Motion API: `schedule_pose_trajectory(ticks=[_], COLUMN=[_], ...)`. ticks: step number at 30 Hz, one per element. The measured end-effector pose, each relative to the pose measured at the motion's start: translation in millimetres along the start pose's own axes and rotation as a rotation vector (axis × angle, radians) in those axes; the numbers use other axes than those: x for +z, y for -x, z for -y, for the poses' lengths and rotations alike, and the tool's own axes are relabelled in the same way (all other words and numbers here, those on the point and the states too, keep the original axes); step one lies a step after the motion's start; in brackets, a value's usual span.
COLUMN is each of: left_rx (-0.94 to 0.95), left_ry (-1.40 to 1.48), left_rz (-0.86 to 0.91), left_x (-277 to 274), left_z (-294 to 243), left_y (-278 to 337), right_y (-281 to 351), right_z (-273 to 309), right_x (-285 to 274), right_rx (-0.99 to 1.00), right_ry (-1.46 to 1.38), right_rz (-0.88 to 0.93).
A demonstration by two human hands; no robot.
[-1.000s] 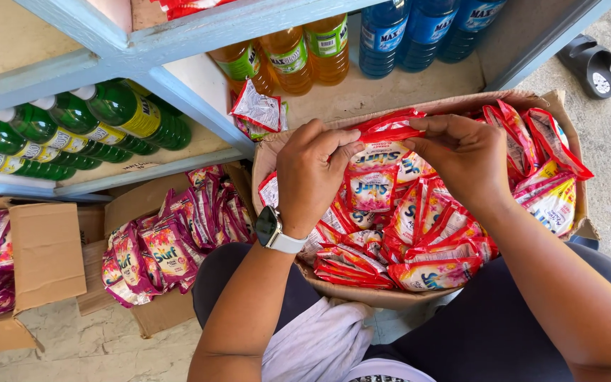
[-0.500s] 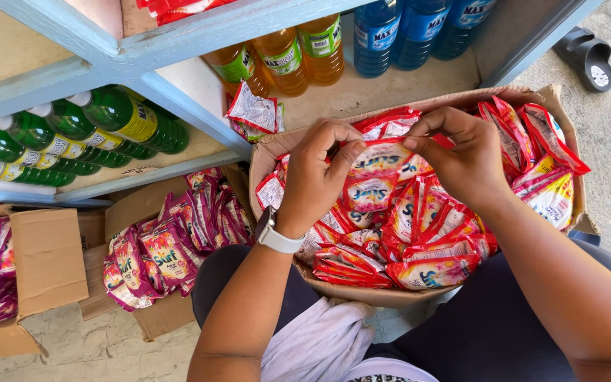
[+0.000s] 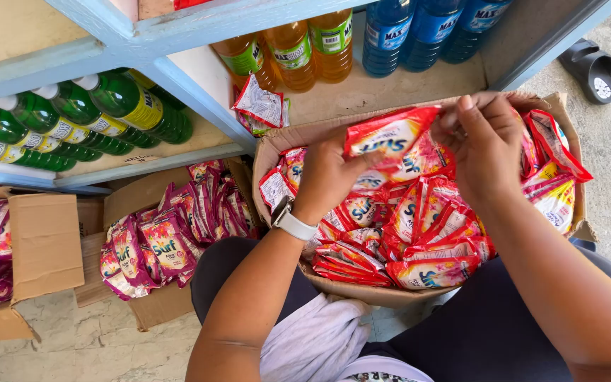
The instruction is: Taking detergent packets from a cardboard box and arranging them neatly on a store shelf.
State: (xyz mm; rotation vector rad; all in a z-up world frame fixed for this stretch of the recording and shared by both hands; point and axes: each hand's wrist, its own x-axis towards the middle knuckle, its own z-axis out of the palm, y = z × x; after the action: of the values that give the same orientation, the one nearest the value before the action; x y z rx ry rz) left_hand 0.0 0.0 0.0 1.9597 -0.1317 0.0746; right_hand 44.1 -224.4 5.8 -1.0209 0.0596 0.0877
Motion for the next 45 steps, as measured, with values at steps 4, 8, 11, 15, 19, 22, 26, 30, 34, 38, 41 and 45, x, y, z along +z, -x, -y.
schedule_pose_trajectory(ticks=[4, 8, 11, 15, 19, 22, 26, 30, 34, 38, 41, 45], left_rx=[0.136, 0.473, 0.642, 0.757, 0.714, 0.639, 0.522, 0.344, 0.186, 0.078, 0.080, 0.104], left_ry=[-0.132, -0.218, -0.258, -0.219, -0.182, -0.150, -0.056, 0.052, 0.131, 0.155, 0.138, 0.077], left_rz=[-0.128, -0.121, 0.014, 0.187, 0.199, 0.193, 0.185, 0.136, 0.097, 0.095, 0.074, 0.014], left_x=[-6, -7, -6, -8, -6, -9, -12, -7, -8, -6, -2, 0], left_z=[-22, -36, -49, -58, -56, -56, -57, -36, -34, -30, -29, -26], left_y=[3, 14, 19, 20, 22, 23, 19, 17, 12, 11, 10, 9], right_y=[-14, 4, 2, -18, -19, -19, -15, -14, -5, 4, 3, 6], right_z=[-85, -74, -50, -46, -29, -31, -38, -69, -50, -45, -48, -43], right_x=[-43, -14, -13, -33, -26, -25, -30, -61, -26, -18, -21, -14], right_rx=[0.414, 0.931, 0.977, 0.735, 0.674, 0.669, 0.570, 0.688, 0.570, 0.583, 0.584, 0.595], right_ry=[-0.184, -0.259, -0.584, -0.286, -0.235, -0.283, -0.172, -0.465, -0.420, -0.318, -0.354, -0.341], right_rz=[-0.106, 0.021, 0.321, 0.175, 0.178, 0.192, 0.175, 0.320, 0.369, 0.339, 0.338, 0.280])
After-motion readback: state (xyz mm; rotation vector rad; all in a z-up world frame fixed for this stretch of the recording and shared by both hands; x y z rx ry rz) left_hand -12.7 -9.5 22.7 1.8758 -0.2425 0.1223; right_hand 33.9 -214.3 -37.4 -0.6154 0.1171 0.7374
